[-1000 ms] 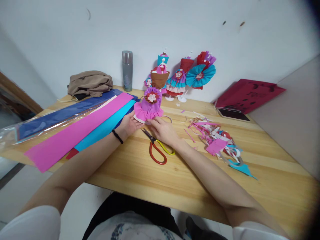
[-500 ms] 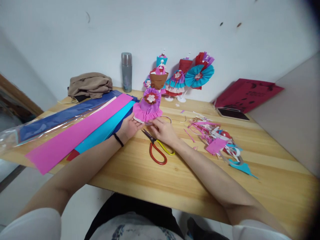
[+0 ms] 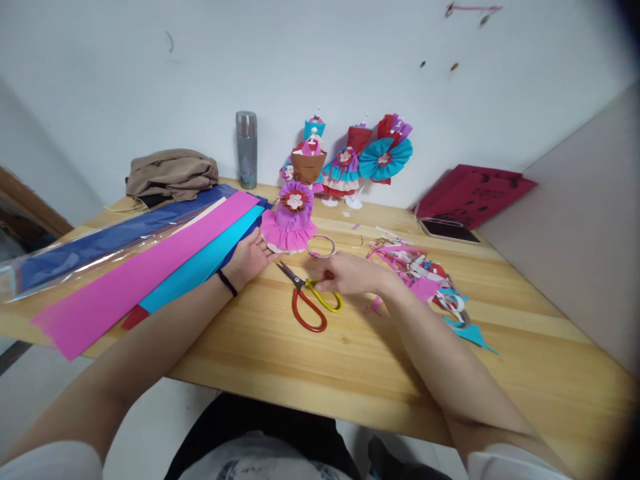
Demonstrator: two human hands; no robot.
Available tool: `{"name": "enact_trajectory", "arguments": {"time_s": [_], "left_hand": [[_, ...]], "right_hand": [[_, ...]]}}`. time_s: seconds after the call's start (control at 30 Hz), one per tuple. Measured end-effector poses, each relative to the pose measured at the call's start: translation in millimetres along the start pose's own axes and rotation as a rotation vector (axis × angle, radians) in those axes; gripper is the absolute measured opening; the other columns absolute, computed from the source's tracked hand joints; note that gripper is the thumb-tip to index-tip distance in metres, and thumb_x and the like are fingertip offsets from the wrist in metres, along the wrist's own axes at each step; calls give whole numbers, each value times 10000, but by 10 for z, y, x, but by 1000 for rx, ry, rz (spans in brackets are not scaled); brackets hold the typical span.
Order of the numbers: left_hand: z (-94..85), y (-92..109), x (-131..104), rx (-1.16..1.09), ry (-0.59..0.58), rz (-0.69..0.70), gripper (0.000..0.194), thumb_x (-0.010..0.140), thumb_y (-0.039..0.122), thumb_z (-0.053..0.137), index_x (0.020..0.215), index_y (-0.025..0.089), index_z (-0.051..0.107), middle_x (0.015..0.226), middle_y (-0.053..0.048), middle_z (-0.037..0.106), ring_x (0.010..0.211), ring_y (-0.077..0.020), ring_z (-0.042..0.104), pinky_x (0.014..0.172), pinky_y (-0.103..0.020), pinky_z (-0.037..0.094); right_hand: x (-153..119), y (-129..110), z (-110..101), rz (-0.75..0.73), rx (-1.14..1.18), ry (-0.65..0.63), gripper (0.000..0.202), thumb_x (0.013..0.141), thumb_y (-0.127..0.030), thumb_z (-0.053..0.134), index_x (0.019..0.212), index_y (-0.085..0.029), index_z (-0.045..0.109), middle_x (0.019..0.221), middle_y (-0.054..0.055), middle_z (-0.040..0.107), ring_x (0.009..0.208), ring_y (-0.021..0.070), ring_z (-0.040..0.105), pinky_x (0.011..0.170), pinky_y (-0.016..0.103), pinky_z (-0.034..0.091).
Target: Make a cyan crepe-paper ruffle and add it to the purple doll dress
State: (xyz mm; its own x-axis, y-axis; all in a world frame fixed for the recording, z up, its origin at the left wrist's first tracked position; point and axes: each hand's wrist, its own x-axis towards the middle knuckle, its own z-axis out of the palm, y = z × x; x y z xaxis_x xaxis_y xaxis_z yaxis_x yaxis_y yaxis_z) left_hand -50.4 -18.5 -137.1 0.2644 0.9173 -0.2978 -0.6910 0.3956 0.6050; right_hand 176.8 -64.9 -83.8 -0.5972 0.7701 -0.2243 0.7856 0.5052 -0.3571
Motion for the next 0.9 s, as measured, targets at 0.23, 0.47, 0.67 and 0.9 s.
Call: {"name": "enact_trajectory", "arguments": {"time_s": [0.23, 0.47, 0.67, 0.9], "left_hand": [[-11, -3, -7, 18, -17, 12, 303, 988, 305, 451, 1158, 139, 639, 985, -132, 747, 1026, -231, 707, 1092, -436, 469], [-34, -2, 18, 36, 24, 29, 339, 1001, 338, 425, 1130, 114, 645, 1013, -132, 738, 988, -212, 702, 1090, -414, 466], [-47, 27, 32, 109, 153, 55, 348, 1019, 322, 381, 1111, 104, 635, 1023, -151, 718, 928, -211, 702, 1019, -395, 511], [-68, 31, -10, 317, 316, 149, 316, 1021, 305, 442, 1136, 70, 619, 1057, -148, 678, 916, -198, 682, 886, -373, 564]], "right_hand": [[239, -55, 232, 11, -19, 510, 146, 867, -155, 577, 971, -159, 679, 993, 97, 692, 846, 193, 610, 740, 285, 416], [337, -7, 345, -9, -65, 331, 317, 881, -126, 550, 1179, -142, 657, 1205, 137, 654, 1054, 221, 604, 877, 308, 436], [103, -129, 51, 61, -109, 127, 157, 882, -176, 543, 811, -154, 681, 728, 43, 667, 635, 147, 543, 603, 263, 328], [-79, -366, -18, 96, -147, -274, 223, 794, -385, 703, 766, -166, 672, 738, 51, 681, 631, 163, 581, 544, 268, 304]]}}
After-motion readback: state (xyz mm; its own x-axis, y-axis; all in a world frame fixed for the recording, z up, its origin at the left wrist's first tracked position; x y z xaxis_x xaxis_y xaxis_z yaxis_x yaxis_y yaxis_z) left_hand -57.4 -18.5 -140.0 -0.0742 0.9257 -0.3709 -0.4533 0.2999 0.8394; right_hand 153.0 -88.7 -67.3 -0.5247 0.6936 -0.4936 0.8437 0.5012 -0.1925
